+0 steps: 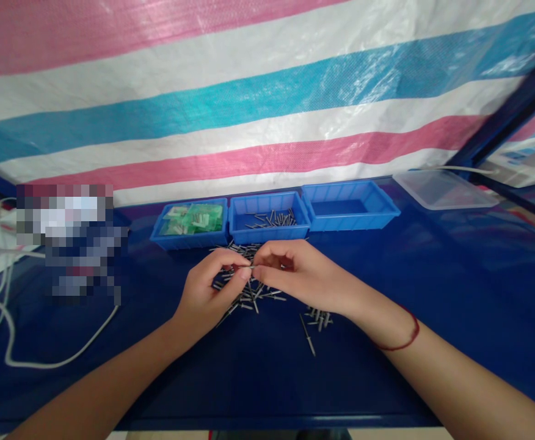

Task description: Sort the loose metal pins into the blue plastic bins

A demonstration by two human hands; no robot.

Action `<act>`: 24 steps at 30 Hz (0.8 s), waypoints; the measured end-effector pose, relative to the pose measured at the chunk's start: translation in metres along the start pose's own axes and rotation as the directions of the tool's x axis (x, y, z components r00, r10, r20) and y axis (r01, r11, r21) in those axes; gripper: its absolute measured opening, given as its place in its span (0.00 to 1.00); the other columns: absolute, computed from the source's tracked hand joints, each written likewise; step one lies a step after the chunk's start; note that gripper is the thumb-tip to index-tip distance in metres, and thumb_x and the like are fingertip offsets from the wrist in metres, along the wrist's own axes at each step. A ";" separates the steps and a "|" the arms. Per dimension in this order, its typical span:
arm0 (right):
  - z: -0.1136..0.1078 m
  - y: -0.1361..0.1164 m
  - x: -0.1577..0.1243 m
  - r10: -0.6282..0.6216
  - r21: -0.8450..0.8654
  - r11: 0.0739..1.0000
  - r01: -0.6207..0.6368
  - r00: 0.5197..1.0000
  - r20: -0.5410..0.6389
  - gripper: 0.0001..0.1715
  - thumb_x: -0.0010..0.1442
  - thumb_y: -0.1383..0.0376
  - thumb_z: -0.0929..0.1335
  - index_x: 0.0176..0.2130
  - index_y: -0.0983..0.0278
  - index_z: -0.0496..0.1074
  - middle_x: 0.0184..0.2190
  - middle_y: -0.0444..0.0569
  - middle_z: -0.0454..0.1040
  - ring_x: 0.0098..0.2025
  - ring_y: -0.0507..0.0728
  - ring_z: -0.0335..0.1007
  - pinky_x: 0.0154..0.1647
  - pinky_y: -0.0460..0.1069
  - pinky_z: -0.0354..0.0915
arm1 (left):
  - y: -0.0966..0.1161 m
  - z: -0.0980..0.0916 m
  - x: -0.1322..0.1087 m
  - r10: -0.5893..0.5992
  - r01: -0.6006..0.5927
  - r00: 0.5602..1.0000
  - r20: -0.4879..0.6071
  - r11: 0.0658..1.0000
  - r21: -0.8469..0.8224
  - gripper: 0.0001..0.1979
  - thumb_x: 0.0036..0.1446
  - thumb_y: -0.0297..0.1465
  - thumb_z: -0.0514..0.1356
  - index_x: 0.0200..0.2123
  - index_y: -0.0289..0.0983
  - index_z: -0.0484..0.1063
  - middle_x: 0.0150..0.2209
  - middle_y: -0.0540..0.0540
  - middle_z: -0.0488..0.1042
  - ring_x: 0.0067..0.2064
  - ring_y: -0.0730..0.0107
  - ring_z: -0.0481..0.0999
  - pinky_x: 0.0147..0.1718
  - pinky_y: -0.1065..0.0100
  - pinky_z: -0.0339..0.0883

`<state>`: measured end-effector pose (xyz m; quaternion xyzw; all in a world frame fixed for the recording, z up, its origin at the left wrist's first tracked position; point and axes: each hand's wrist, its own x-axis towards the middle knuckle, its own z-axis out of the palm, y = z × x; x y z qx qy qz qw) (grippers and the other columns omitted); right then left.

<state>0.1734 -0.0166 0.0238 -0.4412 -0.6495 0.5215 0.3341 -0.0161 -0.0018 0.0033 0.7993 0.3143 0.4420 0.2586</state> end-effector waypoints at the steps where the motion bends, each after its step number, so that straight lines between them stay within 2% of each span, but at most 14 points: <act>1: 0.000 0.001 0.000 -0.005 0.012 1.000 0.005 1.000 -0.015 0.10 0.57 0.60 0.69 0.33 0.66 0.71 0.24 0.40 0.62 0.26 0.48 0.55 0.26 0.45 0.52 | -0.001 0.000 0.000 0.007 -0.007 1.000 -0.003 1.000 0.006 0.02 0.58 0.27 0.59 0.35 0.36 0.71 0.31 0.49 0.74 0.33 0.73 0.72 0.35 0.72 0.66; 5: -0.001 0.003 0.001 -0.017 0.055 0.998 0.021 0.998 -0.068 0.12 0.56 0.58 0.69 0.32 0.65 0.69 0.23 0.40 0.61 0.25 0.48 0.55 0.25 0.45 0.53 | -0.004 0.001 0.001 -0.011 0.011 1.000 -0.004 0.999 0.037 0.03 0.59 0.29 0.58 0.36 0.37 0.71 0.32 0.48 0.75 0.34 0.72 0.73 0.36 0.71 0.66; 8: -0.001 0.003 0.001 -0.033 0.032 0.999 0.036 0.995 -0.093 0.12 0.55 0.59 0.70 0.32 0.64 0.67 0.22 0.39 0.61 0.24 0.48 0.55 0.24 0.45 0.52 | -0.005 0.001 0.000 -0.052 0.049 0.997 0.052 0.998 0.050 0.04 0.60 0.29 0.58 0.37 0.37 0.71 0.33 0.48 0.74 0.34 0.72 0.73 0.36 0.71 0.66; 12: -0.001 0.000 -0.003 -0.087 -0.194 0.979 0.063 0.989 -0.117 0.15 0.57 0.57 0.68 0.26 0.64 0.67 0.21 0.39 0.58 0.23 0.48 0.53 0.23 0.45 0.51 | -0.006 0.000 0.000 -0.092 0.077 0.981 0.169 0.993 0.092 0.07 0.63 0.31 0.54 0.36 0.37 0.71 0.33 0.48 0.74 0.35 0.70 0.73 0.38 0.70 0.65; 14: -0.002 -0.003 -0.002 -0.138 -0.314 0.945 0.086 0.980 -0.145 0.17 0.59 0.56 0.67 0.25 0.64 0.67 0.21 0.40 0.60 0.24 0.48 0.54 0.23 0.45 0.52 | -0.006 -0.002 0.001 -0.110 0.090 0.980 0.167 0.988 0.123 0.09 0.65 0.31 0.52 0.41 0.37 0.71 0.35 0.47 0.74 0.38 0.69 0.73 0.41 0.68 0.65; 16: -0.006 -0.005 0.004 -0.219 -0.395 0.911 0.114 0.948 -0.232 0.18 0.60 0.55 0.66 0.26 0.64 0.68 0.22 0.42 0.64 0.24 0.49 0.56 0.25 0.46 0.54 | -0.007 -0.003 0.002 -0.133 0.116 0.984 0.115 0.983 0.141 0.11 0.65 0.32 0.52 0.48 0.37 0.67 0.39 0.46 0.74 0.41 0.68 0.73 0.43 0.66 0.64; 18: -0.013 -0.006 0.016 -0.312 -0.475 0.872 0.117 0.881 -0.355 0.17 0.61 0.54 0.65 0.27 0.64 0.68 0.23 0.43 0.66 0.25 0.50 0.57 0.27 0.47 0.56 | -0.009 -0.005 0.003 -0.139 0.128 0.988 0.061 0.980 0.152 0.14 0.65 0.32 0.51 0.52 0.37 0.65 0.40 0.45 0.74 0.41 0.67 0.72 0.44 0.65 0.64; 20: -0.021 -0.003 0.032 -0.393 -0.579 0.810 0.094 0.820 -0.416 0.17 0.61 0.54 0.65 0.27 0.63 0.67 0.24 0.44 0.67 0.26 0.51 0.59 0.29 0.48 0.57 | -0.010 -0.006 0.004 -0.104 0.091 0.992 0.068 0.981 0.174 0.12 0.65 0.32 0.51 0.50 0.37 0.66 0.40 0.44 0.74 0.41 0.67 0.72 0.45 0.64 0.64; 21: -0.026 -0.001 0.040 -0.414 -0.632 0.771 0.075 0.814 -0.408 0.17 0.62 0.55 0.64 0.27 0.63 0.66 0.24 0.45 0.68 0.27 0.52 0.60 0.31 0.48 0.58 | -0.010 -0.007 0.004 -0.069 0.051 0.993 0.092 0.980 0.190 0.11 0.65 0.32 0.51 0.48 0.37 0.68 0.40 0.44 0.74 0.42 0.66 0.72 0.45 0.64 0.64; 24: -0.035 0.005 0.053 -0.444 -0.777 0.627 0.050 0.843 -0.304 0.17 0.61 0.53 0.65 0.30 0.64 0.69 0.28 0.49 0.71 0.31 0.55 0.63 0.36 0.50 0.58 | -0.002 -0.004 0.001 0.074 -0.129 0.972 0.221 0.961 0.244 0.09 0.64 0.31 0.53 0.42 0.37 0.73 0.40 0.44 0.74 0.44 0.64 0.71 0.46 0.62 0.63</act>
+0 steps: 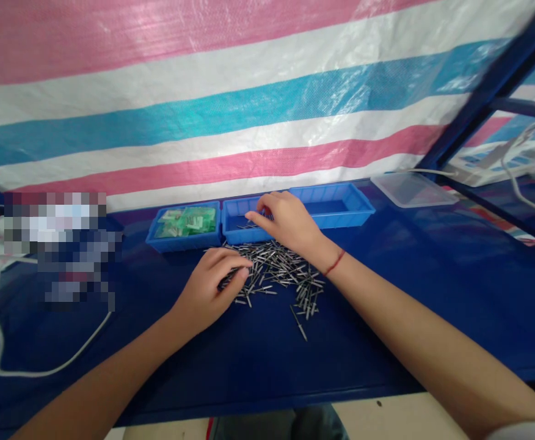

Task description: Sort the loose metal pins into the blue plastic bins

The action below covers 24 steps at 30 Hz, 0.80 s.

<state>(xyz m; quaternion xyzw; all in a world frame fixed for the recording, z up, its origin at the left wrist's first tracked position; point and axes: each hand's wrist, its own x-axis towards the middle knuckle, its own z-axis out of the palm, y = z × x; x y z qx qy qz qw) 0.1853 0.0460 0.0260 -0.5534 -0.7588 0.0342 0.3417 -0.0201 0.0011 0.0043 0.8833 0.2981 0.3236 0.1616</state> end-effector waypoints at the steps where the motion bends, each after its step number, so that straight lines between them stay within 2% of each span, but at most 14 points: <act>1: -0.001 0.002 0.000 -0.015 -0.030 0.999 0.015 1.000 0.005 0.18 0.61 0.53 0.65 0.31 0.65 0.69 0.29 0.49 0.71 0.32 0.55 0.63 0.37 0.51 0.58 | 0.005 0.002 -0.002 0.068 -0.069 0.996 0.051 0.997 0.028 0.09 0.64 0.30 0.54 0.42 0.38 0.73 0.40 0.44 0.75 0.44 0.64 0.71 0.46 0.62 0.63; 2: -0.003 0.002 -0.002 -0.022 -0.035 0.999 0.023 1.000 0.003 0.18 0.61 0.53 0.65 0.32 0.65 0.70 0.29 0.49 0.71 0.32 0.55 0.63 0.37 0.51 0.58 | 0.011 0.004 -0.004 0.135 -0.140 0.985 0.107 0.989 0.048 0.09 0.64 0.30 0.54 0.41 0.39 0.74 0.41 0.45 0.75 0.44 0.64 0.71 0.46 0.62 0.63; 4: -0.012 -0.001 -0.008 -0.037 0.027 0.999 0.036 0.998 0.041 0.18 0.62 0.54 0.63 0.32 0.65 0.70 0.28 0.47 0.70 0.30 0.53 0.62 0.34 0.49 0.57 | 0.024 0.011 -0.008 0.275 -0.305 0.921 0.277 0.950 0.070 0.11 0.64 0.28 0.53 0.46 0.41 0.73 0.44 0.47 0.75 0.45 0.67 0.70 0.44 0.64 0.62; 7: -0.031 -0.004 -0.021 -0.087 0.195 0.980 0.039 0.965 0.247 0.17 0.63 0.57 0.63 0.27 0.64 0.68 0.22 0.42 0.64 0.25 0.49 0.57 0.27 0.47 0.54 | 0.038 0.025 -0.015 0.341 -0.421 0.856 0.387 0.896 0.141 0.12 0.66 0.29 0.52 0.50 0.43 0.70 0.49 0.49 0.73 0.47 0.67 0.70 0.42 0.64 0.61; 9: -0.043 -0.003 -0.028 -0.124 0.274 0.962 0.004 0.899 0.421 0.17 0.62 0.58 0.64 0.26 0.64 0.67 0.20 0.40 0.61 0.23 0.48 0.54 0.24 0.45 0.52 | 0.042 0.033 -0.017 0.359 -0.452 0.838 0.411 0.879 0.152 0.10 0.66 0.28 0.52 0.46 0.42 0.71 0.47 0.49 0.74 0.46 0.68 0.70 0.41 0.65 0.60; 12: -0.057 0.004 -0.037 -0.192 0.316 0.948 -0.027 0.744 0.640 0.14 0.60 0.59 0.65 0.27 0.64 0.69 0.21 0.40 0.63 0.24 0.48 0.56 0.24 0.45 0.53 | 0.042 0.038 -0.016 0.369 -0.463 0.837 0.404 0.871 0.166 0.08 0.65 0.28 0.53 0.38 0.40 0.73 0.40 0.49 0.76 0.42 0.69 0.71 0.39 0.65 0.59; 14: -0.064 0.009 -0.044 -0.235 0.322 0.946 -0.022 0.635 0.736 0.10 0.58 0.61 0.66 0.29 0.64 0.71 0.24 0.42 0.67 0.26 0.49 0.61 0.27 0.45 0.56 | 0.040 0.035 -0.014 0.387 -0.478 0.845 0.370 0.857 0.195 0.09 0.65 0.27 0.53 0.36 0.39 0.72 0.36 0.50 0.75 0.39 0.70 0.71 0.37 0.66 0.59; 16: -0.068 0.010 -0.051 -0.244 0.308 0.951 -0.016 0.573 0.783 0.06 0.55 0.64 0.67 0.31 0.64 0.72 0.26 0.43 0.70 0.28 0.50 0.64 0.29 0.45 0.58 | 0.037 0.028 -0.009 0.394 -0.468 0.869 0.299 0.849 0.245 0.09 0.65 0.27 0.52 0.36 0.39 0.72 0.35 0.50 0.75 0.38 0.70 0.71 0.37 0.66 0.59; 18: -0.068 0.008 -0.058 -0.226 0.275 0.962 -0.002 0.563 0.795 0.06 0.53 0.64 0.68 0.33 0.63 0.73 0.27 0.43 0.71 0.29 0.51 0.66 0.29 0.46 0.58 | 0.030 0.020 -0.003 0.348 -0.390 0.919 0.184 0.869 0.304 0.08 0.65 0.28 0.53 0.37 0.39 0.73 0.38 0.49 0.75 0.41 0.68 0.72 0.40 0.65 0.59; 20: -0.066 0.004 -0.064 -0.194 0.216 0.976 0.033 0.581 0.790 0.07 0.51 0.64 0.69 0.34 0.62 0.72 0.27 0.43 0.71 0.28 0.52 0.66 0.28 0.46 0.57 | 0.020 0.014 0.003 0.273 -0.282 0.959 0.077 0.890 0.358 0.10 0.65 0.28 0.52 0.39 0.38 0.73 0.41 0.46 0.75 0.44 0.66 0.71 0.42 0.65 0.60; 22: -0.062 0.000 -0.069 -0.154 0.136 0.988 0.075 0.604 0.782 0.07 0.49 0.66 0.70 0.33 0.61 0.71 0.28 0.42 0.71 0.29 0.53 0.66 0.28 0.46 0.56 | 0.008 0.010 0.006 0.208 -0.207 0.977 0.039 0.902 0.379 0.09 0.65 0.29 0.53 0.40 0.39 0.74 0.41 0.45 0.75 0.44 0.66 0.72 0.42 0.64 0.60; 24: -0.059 -0.004 -0.073 -0.128 0.074 0.991 0.111 0.629 0.766 0.07 0.48 0.68 0.70 0.31 0.60 0.70 0.28 0.42 0.71 0.29 0.53 0.67 0.28 0.47 0.56 | -0.001 0.010 0.008 0.146 -0.156 0.988 0.056 0.911 0.381 0.09 0.65 0.30 0.53 0.40 0.38 0.74 0.42 0.45 0.75 0.43 0.65 0.72 0.41 0.64 0.60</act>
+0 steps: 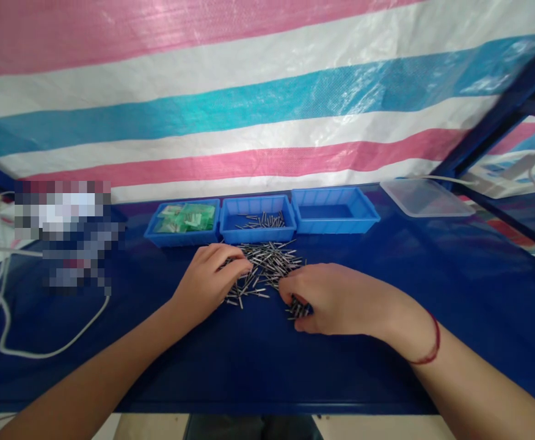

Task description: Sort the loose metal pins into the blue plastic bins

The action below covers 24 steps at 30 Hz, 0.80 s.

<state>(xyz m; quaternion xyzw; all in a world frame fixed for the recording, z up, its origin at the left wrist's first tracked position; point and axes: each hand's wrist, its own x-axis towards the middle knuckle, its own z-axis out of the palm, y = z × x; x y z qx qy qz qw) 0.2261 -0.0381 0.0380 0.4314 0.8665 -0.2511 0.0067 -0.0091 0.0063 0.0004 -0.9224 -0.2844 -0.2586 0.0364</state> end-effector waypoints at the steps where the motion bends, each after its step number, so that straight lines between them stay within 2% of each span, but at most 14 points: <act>1: 0.002 -0.002 0.000 0.004 -0.021 1.000 -0.005 1.000 -0.012 0.07 0.48 0.69 0.70 0.31 0.60 0.69 0.29 0.43 0.72 0.29 0.53 0.67 0.29 0.47 0.56 | -0.003 0.001 0.000 -0.023 0.023 1.000 0.015 1.000 0.001 0.09 0.65 0.30 0.53 0.42 0.38 0.74 0.42 0.44 0.75 0.43 0.65 0.72 0.41 0.64 0.60; 7: 0.013 -0.007 0.006 -0.009 -0.125 0.992 -0.003 0.996 -0.088 0.06 0.54 0.72 0.66 0.29 0.61 0.69 0.30 0.44 0.72 0.30 0.53 0.70 0.30 0.46 0.59 | -0.002 0.002 -0.005 -0.083 0.086 0.994 0.072 0.995 -0.041 0.13 0.65 0.33 0.52 0.49 0.39 0.71 0.45 0.42 0.73 0.46 0.63 0.71 0.45 0.61 0.61; 14: 0.031 -0.014 0.019 -0.073 -0.391 0.921 -0.003 0.981 -0.179 0.07 0.54 0.74 0.65 0.30 0.63 0.69 0.31 0.48 0.73 0.33 0.57 0.73 0.32 0.50 0.63 | 0.003 0.002 -0.011 -0.065 0.078 0.989 0.135 0.993 -0.093 0.11 0.64 0.32 0.52 0.47 0.39 0.71 0.43 0.43 0.73 0.46 0.63 0.70 0.43 0.63 0.62; 24: 0.040 -0.011 0.025 -0.155 -0.485 0.874 0.015 0.955 -0.251 0.09 0.52 0.76 0.65 0.31 0.63 0.68 0.30 0.48 0.73 0.30 0.56 0.72 0.29 0.49 0.63 | 0.005 0.002 -0.012 -0.042 0.070 0.985 0.168 0.985 -0.160 0.11 0.64 0.31 0.53 0.44 0.38 0.73 0.41 0.45 0.74 0.44 0.65 0.70 0.43 0.63 0.63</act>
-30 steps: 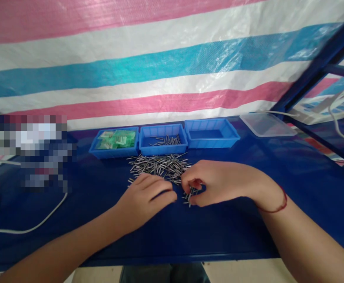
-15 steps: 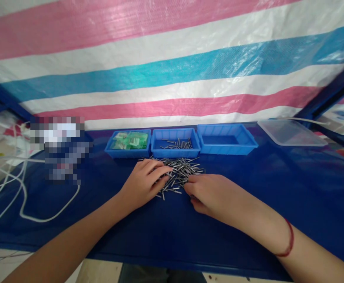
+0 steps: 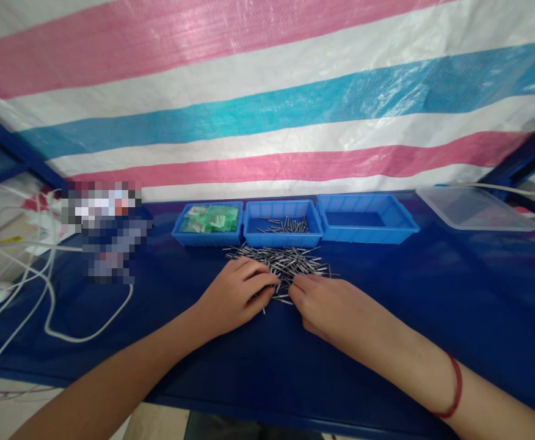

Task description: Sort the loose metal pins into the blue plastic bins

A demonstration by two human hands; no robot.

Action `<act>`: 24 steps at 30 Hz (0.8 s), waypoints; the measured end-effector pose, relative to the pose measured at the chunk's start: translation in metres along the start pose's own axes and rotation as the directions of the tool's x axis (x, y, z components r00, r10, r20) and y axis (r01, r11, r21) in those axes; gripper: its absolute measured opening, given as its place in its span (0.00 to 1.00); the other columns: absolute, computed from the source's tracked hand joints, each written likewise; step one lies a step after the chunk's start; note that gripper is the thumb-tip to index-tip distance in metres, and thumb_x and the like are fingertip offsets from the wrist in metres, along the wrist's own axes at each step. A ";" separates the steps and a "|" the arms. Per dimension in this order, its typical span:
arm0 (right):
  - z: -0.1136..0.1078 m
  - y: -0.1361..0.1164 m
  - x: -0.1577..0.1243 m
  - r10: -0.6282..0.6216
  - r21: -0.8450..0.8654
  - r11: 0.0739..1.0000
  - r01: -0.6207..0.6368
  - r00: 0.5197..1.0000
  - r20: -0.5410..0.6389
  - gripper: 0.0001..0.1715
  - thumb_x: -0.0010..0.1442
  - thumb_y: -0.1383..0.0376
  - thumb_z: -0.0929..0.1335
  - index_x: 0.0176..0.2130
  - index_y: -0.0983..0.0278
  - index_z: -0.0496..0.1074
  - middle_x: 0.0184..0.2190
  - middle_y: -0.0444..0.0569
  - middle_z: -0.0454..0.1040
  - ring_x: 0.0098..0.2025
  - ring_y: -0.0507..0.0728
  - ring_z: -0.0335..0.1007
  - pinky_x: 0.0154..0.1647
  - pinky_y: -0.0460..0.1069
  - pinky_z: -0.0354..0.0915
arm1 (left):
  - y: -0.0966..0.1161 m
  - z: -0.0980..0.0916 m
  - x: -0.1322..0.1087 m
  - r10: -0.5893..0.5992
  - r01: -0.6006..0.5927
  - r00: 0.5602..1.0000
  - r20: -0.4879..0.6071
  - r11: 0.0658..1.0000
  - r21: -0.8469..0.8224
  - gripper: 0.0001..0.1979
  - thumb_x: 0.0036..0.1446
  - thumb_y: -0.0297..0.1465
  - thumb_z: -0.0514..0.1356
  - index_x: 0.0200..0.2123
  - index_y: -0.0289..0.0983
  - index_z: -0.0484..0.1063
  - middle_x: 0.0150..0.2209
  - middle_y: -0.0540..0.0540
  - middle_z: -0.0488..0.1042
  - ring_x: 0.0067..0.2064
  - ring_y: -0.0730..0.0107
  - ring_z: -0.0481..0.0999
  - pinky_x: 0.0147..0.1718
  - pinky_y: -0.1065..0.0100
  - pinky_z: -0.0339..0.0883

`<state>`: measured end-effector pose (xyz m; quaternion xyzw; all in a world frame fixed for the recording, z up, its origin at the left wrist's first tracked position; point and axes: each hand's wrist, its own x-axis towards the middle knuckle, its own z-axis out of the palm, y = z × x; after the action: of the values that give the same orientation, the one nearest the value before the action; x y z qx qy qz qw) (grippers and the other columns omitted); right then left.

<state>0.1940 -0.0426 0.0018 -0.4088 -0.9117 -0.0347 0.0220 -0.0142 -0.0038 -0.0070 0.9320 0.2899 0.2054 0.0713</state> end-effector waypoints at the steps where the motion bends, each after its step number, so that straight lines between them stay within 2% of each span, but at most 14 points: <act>1: 0.000 0.000 0.001 -0.009 -0.001 1.000 0.009 1.000 -0.006 0.09 0.52 0.77 0.65 0.31 0.64 0.68 0.30 0.48 0.73 0.30 0.56 0.73 0.29 0.49 0.62 | 0.000 0.000 0.000 -0.001 0.001 1.000 0.004 1.000 -0.003 0.10 0.64 0.31 0.53 0.43 0.38 0.73 0.41 0.45 0.74 0.44 0.65 0.70 0.43 0.63 0.63; 6: 0.000 -0.002 0.005 -0.042 -0.009 0.999 0.042 0.998 -0.036 0.10 0.53 0.78 0.64 0.31 0.64 0.67 0.29 0.47 0.73 0.29 0.55 0.72 0.27 0.47 0.61 | 0.000 0.001 -0.002 0.004 -0.003 1.000 0.021 1.000 -0.017 0.10 0.63 0.31 0.53 0.41 0.39 0.73 0.41 0.45 0.74 0.44 0.64 0.70 0.44 0.62 0.62; 10: 0.003 -0.004 0.006 -0.019 -0.006 1.000 0.019 0.999 -0.040 0.11 0.55 0.78 0.64 0.36 0.64 0.69 0.30 0.47 0.72 0.31 0.57 0.72 0.28 0.48 0.63 | 0.001 0.002 -0.002 -0.016 0.017 0.999 0.033 1.000 -0.021 0.09 0.63 0.32 0.53 0.40 0.37 0.73 0.41 0.45 0.75 0.44 0.63 0.70 0.44 0.62 0.62; 13: 0.000 -0.003 0.007 -0.002 0.114 0.993 0.012 0.997 -0.084 0.10 0.59 0.75 0.63 0.37 0.64 0.70 0.31 0.49 0.73 0.31 0.56 0.73 0.31 0.50 0.66 | 0.002 0.001 -0.002 -0.071 0.071 0.997 0.006 0.996 -0.047 0.10 0.63 0.31 0.54 0.44 0.36 0.71 0.43 0.44 0.75 0.46 0.62 0.70 0.45 0.61 0.63; 15: -0.003 0.000 0.009 -0.010 0.215 0.975 0.047 0.986 -0.167 0.10 0.62 0.73 0.61 0.38 0.65 0.71 0.35 0.51 0.74 0.34 0.56 0.73 0.36 0.50 0.68 | 0.002 0.001 -0.002 -0.110 0.108 0.994 -0.023 0.992 -0.071 0.12 0.62 0.31 0.54 0.48 0.36 0.69 0.45 0.44 0.75 0.47 0.62 0.70 0.46 0.61 0.63; 18: -0.003 0.006 0.012 0.049 0.362 0.928 0.087 0.936 -0.349 0.11 0.65 0.69 0.61 0.42 0.64 0.71 0.42 0.53 0.75 0.43 0.56 0.73 0.44 0.50 0.68 | 0.000 0.003 -0.003 -0.158 0.152 0.986 -0.061 0.984 -0.095 0.13 0.62 0.32 0.54 0.49 0.35 0.68 0.47 0.43 0.74 0.49 0.60 0.70 0.48 0.59 0.62; 20: 0.000 0.008 0.015 0.138 0.458 0.885 0.087 0.890 -0.436 0.10 0.64 0.68 0.62 0.42 0.63 0.72 0.41 0.52 0.76 0.44 0.56 0.73 0.45 0.49 0.69 | -0.001 0.004 -0.003 -0.182 0.175 0.981 -0.067 0.979 -0.100 0.14 0.62 0.33 0.54 0.49 0.35 0.68 0.47 0.43 0.74 0.49 0.60 0.69 0.48 0.59 0.63; 24: 0.011 0.009 0.021 0.306 0.573 0.820 0.009 0.839 -0.451 0.08 0.63 0.66 0.64 0.40 0.61 0.72 0.38 0.49 0.77 0.40 0.55 0.75 0.40 0.48 0.70 | -0.002 0.006 -0.002 -0.206 0.199 0.977 -0.055 0.975 -0.102 0.13 0.62 0.34 0.56 0.48 0.37 0.70 0.45 0.44 0.75 0.48 0.60 0.70 0.46 0.59 0.63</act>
<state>0.1866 -0.0198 -0.0069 -0.4321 -0.8043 0.1223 0.3892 -0.0143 -0.0037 -0.0136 0.8858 0.3754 0.2413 0.1271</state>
